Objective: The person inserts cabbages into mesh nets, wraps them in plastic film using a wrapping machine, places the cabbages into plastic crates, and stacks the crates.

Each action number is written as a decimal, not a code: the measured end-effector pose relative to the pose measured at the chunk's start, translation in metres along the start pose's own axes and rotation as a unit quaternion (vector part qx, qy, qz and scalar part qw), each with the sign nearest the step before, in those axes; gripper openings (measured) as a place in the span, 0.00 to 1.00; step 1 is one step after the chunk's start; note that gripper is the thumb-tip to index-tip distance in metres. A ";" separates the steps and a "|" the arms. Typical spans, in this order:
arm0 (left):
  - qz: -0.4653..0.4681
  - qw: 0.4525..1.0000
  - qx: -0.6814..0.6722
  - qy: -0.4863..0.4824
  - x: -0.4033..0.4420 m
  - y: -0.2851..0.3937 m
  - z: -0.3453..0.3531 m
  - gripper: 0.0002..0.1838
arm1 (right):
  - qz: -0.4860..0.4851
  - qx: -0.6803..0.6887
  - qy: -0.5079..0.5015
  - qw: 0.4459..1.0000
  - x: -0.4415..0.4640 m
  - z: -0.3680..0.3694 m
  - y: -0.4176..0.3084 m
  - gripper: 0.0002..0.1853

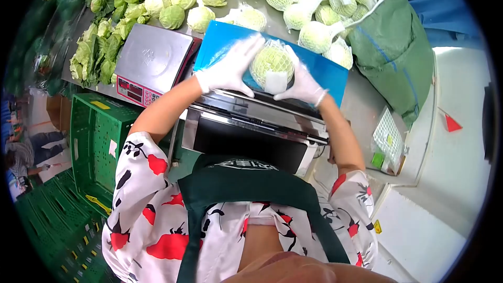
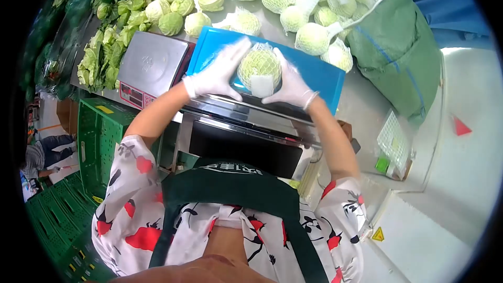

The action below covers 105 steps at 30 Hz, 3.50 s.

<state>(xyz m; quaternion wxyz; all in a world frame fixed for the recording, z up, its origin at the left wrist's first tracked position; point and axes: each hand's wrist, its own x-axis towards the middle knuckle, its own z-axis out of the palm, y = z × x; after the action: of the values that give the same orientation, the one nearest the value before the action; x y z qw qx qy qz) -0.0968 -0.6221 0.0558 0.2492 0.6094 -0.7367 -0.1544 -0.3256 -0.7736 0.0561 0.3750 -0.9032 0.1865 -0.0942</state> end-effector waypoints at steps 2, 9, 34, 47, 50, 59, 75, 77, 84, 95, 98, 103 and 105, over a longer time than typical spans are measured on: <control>-0.058 0.978 -0.199 -0.007 0.011 0.000 0.013 0.70 | 0.041 0.088 -0.008 0.995 0.011 0.001 -0.001 0.64; -0.206 0.860 -0.465 -0.035 -0.025 0.031 0.015 0.51 | 0.198 0.329 0.047 0.922 -0.051 0.033 -0.038 0.43; -0.247 0.937 -0.244 0.031 -0.241 0.120 0.049 0.19 | 0.378 0.381 0.236 0.810 -0.274 0.155 -0.113 0.10; -0.024 0.966 -0.095 -0.239 -0.252 0.101 0.156 0.16 | 0.275 0.834 -0.116 0.465 -0.261 0.298 -0.049 0.19; 0.062 0.995 -0.073 -0.042 -0.226 0.098 0.102 0.22 | 0.198 0.741 -0.173 0.618 -0.223 0.259 -0.074 0.20; -0.128 0.692 -0.707 -0.068 -0.166 0.118 0.035 0.31 | 0.228 0.163 0.093 0.956 -0.145 0.170 -0.116 0.14; -0.456 0.460 -0.481 0.591 -0.505 -0.044 -0.129 0.35 | 0.283 0.045 0.085 0.954 0.201 0.032 0.055 0.65; -0.558 0.483 -0.370 0.564 -0.558 -0.058 -0.108 0.36 | 0.318 0.063 0.032 0.945 0.243 0.054 0.071 0.77; -0.671 0.539 -0.042 0.508 -0.589 -0.095 -0.076 0.35 | 0.305 0.325 -0.115 0.888 0.280 0.080 0.135 0.46; -0.432 0.717 -0.006 0.548 -0.340 -0.116 -0.108 0.21 | 0.040 0.385 -0.090 0.918 0.290 0.109 -0.116 0.22; -0.424 0.705 -0.161 0.545 -0.315 -0.096 -0.109 0.21 | -0.050 0.112 -0.063 0.990 0.291 0.196 -0.143 0.42; -0.451 0.687 -0.172 0.544 -0.343 -0.055 -0.111 0.22 | 0.006 -0.041 0.004 0.999 0.266 0.231 -0.178 0.60; -0.437 0.660 -0.171 0.587 -0.367 -0.052 -0.105 0.23 | -0.010 0.014 -0.012 1.000 0.278 0.227 -0.157 0.56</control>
<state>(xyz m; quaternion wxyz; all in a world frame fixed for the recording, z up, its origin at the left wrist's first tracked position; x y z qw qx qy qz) 0.0530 -0.2668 0.0500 0.6333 0.7722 -0.0469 0.0213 0.0401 -0.6390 0.0167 0.3888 -0.9007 0.1720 -0.0893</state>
